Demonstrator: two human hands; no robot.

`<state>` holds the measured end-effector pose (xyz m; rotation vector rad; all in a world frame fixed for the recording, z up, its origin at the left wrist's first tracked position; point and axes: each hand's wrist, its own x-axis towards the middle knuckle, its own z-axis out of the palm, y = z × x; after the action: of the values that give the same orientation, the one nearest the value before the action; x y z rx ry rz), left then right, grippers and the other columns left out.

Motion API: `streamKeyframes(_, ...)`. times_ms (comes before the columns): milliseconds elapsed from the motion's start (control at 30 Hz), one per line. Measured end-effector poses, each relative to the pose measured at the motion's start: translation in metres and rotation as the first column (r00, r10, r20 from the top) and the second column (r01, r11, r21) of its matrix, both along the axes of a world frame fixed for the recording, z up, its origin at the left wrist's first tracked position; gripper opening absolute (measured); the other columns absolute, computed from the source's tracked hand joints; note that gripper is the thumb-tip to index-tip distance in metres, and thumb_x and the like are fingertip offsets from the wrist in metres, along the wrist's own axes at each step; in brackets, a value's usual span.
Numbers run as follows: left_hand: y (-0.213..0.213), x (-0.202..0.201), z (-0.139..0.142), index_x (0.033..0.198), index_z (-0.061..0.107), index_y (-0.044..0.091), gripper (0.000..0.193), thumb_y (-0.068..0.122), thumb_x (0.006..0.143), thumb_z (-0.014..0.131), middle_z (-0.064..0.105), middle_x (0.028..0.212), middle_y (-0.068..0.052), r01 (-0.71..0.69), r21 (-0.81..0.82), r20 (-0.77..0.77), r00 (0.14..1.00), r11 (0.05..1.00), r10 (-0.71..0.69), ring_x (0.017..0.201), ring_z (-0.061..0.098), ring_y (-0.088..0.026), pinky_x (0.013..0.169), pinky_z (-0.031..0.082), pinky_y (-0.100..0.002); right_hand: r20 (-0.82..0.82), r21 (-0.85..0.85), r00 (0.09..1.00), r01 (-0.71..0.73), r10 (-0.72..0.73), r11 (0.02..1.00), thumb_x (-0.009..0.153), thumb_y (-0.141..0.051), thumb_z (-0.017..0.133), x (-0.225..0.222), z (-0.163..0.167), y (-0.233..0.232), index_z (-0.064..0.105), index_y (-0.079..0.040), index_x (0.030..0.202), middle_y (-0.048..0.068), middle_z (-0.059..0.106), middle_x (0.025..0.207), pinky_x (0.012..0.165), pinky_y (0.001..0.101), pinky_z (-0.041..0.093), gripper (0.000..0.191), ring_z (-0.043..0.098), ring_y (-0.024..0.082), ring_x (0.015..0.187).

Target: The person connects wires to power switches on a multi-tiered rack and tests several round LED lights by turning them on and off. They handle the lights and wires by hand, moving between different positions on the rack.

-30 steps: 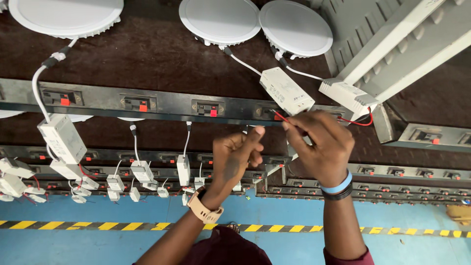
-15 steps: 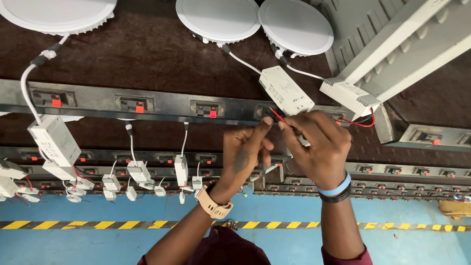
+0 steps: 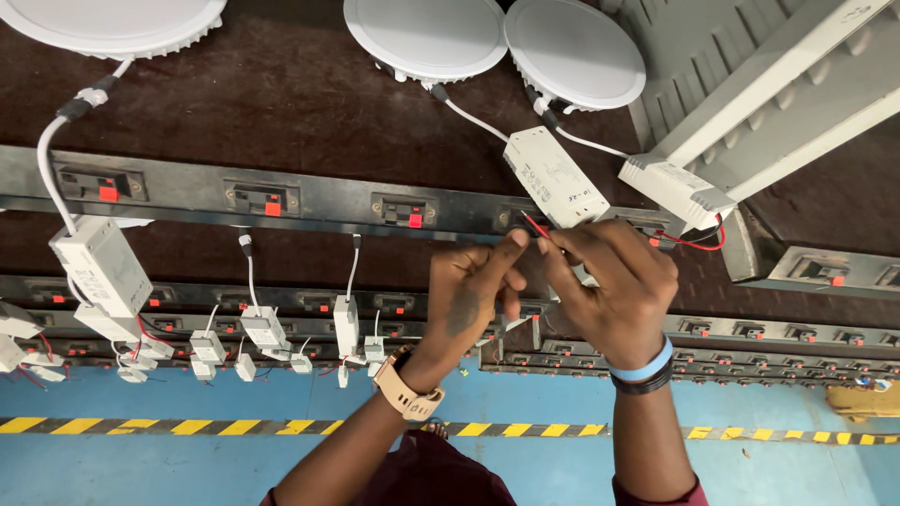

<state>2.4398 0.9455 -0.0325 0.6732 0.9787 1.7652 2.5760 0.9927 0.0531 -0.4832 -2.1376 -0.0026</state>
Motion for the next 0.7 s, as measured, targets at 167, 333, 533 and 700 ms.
streamKeyframes(167, -0.001, 0.002, 0.000, 0.061, 0.066, -0.001, 0.053, 0.041, 0.092, 0.074, 0.061, 0.050, -0.006, -0.019, -0.031, -0.038, 0.999, 0.999, 0.018, 0.038, 0.056, -0.011, 0.037, 0.040, -0.023, -0.030, 0.009, 0.999, 0.020, -0.020, 1.000, 0.088, -0.002, 0.085, -0.001, 0.000, -0.005, 0.076, -0.002, 0.102, 0.010, 0.070, 0.095, 0.070, 0.0323, 0.055, 0.017, 0.071, 0.022, 0.082)
streamKeyframes(333, 0.001, 0.010, 0.008, 0.062, 0.066, -0.001, 0.051, 0.041, 0.088, 0.077, 0.063, 0.053, -0.006, -0.050, -0.033, -0.037, 0.998, 0.998, 0.049, 0.040, 0.057, -0.011, 0.038, 0.044, -0.026, -0.243, -0.186, 0.964, 0.058, -0.103, 0.981, 0.091, 0.000, 0.082, 0.005, -0.001, -0.011, 0.077, -0.003, 0.109, 0.011, 0.073, 0.107, 0.073, 0.0276, 0.053, 0.019, 0.067, 0.017, 0.084)
streamKeyframes(533, -0.001, 0.012, 0.016, 0.061, 0.069, -0.003, 0.058, 0.047, 0.091, 0.071, 0.060, 0.046, -0.006, -0.043, -0.124, -0.217, 0.976, 0.991, 0.015, 0.041, 0.058, -0.011, 0.043, 0.047, -0.026, -0.172, -0.057, 0.980, 0.088, -0.097, 0.994, 0.092, 0.003, 0.082, 0.007, -0.002, -0.005, 0.077, -0.004, 0.109, 0.008, 0.072, 0.100, 0.066, 0.0267, 0.048, 0.019, 0.066, 0.016, 0.079)
streamKeyframes(700, 0.000, 0.008, 0.020, 0.061, 0.071, -0.002, 0.061, 0.049, 0.094, 0.066, 0.059, 0.045, -0.005, -0.049, -0.132, -0.335, 0.942, 0.990, 0.002, 0.040, 0.057, -0.010, 0.042, 0.045, -0.025, -0.103, 0.052, 0.990, 0.103, -0.097, 0.993, 0.082, 0.002, 0.081, 0.000, -0.003, -0.006, 0.072, -0.005, 0.095, 0.006, 0.067, 0.092, 0.070, 0.0322, 0.051, 0.018, 0.067, 0.022, 0.083)
